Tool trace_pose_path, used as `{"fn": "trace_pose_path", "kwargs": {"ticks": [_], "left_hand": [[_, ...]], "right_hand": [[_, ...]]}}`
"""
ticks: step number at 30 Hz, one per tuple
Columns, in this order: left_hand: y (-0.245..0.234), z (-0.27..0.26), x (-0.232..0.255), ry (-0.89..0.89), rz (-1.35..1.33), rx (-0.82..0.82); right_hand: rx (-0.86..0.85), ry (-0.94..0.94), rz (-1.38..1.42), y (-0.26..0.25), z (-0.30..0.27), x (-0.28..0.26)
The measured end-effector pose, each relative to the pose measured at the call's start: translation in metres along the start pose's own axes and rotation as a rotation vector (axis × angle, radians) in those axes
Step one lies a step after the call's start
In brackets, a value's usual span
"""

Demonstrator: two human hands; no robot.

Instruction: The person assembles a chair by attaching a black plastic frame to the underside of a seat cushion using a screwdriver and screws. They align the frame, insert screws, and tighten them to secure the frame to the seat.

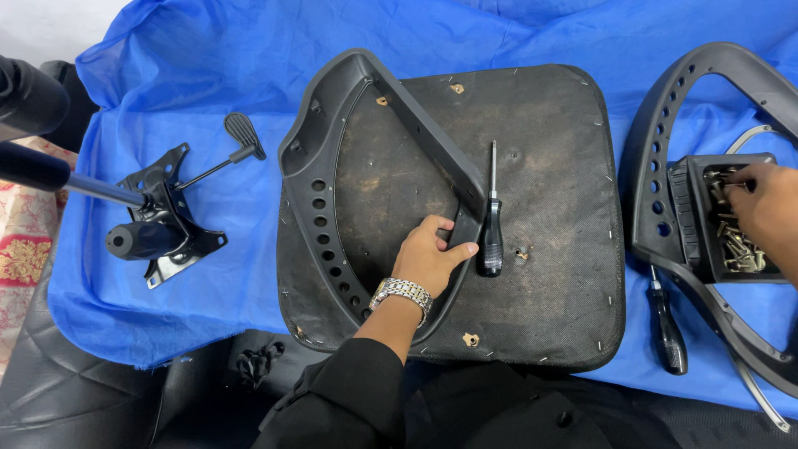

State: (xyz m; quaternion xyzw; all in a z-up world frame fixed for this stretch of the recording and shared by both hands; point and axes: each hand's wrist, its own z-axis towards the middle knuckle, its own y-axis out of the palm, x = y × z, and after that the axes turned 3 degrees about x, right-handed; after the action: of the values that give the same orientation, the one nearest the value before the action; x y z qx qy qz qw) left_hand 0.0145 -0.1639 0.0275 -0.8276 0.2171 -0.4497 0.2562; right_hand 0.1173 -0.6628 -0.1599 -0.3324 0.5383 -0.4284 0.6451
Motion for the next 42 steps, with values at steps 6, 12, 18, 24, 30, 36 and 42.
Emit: {"fn": "trace_pose_path", "kwargs": {"ticks": [6, 12, 18, 24, 30, 36, 42], "left_hand": [[0.002, -0.001, -0.003, 0.008, -0.009, 0.017], [0.001, 0.0, -0.001, 0.0, -0.013, 0.012], [0.0, 0.0, 0.0, -0.021, -0.03, -0.004], [-0.001, 0.0, 0.002, -0.043, -0.023, -0.013], [0.001, -0.001, -0.001, -0.025, -0.043, -0.002], [-0.001, 0.0, -0.006, 0.027, -0.032, 0.015], [-0.005, -0.008, -0.007, 0.073, 0.027, 0.022]], "right_hand": [[0.035, 0.047, 0.012, 0.002, -0.01, -0.003], [0.03, 0.042, 0.009, 0.01, -0.014, 0.019], [0.006, 0.105, 0.065, 0.025, -0.014, 0.04], [-0.093, 0.115, 0.007, 0.035, 0.01, 0.059], [-0.008, 0.071, -0.027, 0.02, 0.005, 0.033], [0.093, 0.167, 0.477, -0.037, 0.001, -0.075], [-0.185, 0.209, 0.763, -0.08, -0.014, -0.222]]}}
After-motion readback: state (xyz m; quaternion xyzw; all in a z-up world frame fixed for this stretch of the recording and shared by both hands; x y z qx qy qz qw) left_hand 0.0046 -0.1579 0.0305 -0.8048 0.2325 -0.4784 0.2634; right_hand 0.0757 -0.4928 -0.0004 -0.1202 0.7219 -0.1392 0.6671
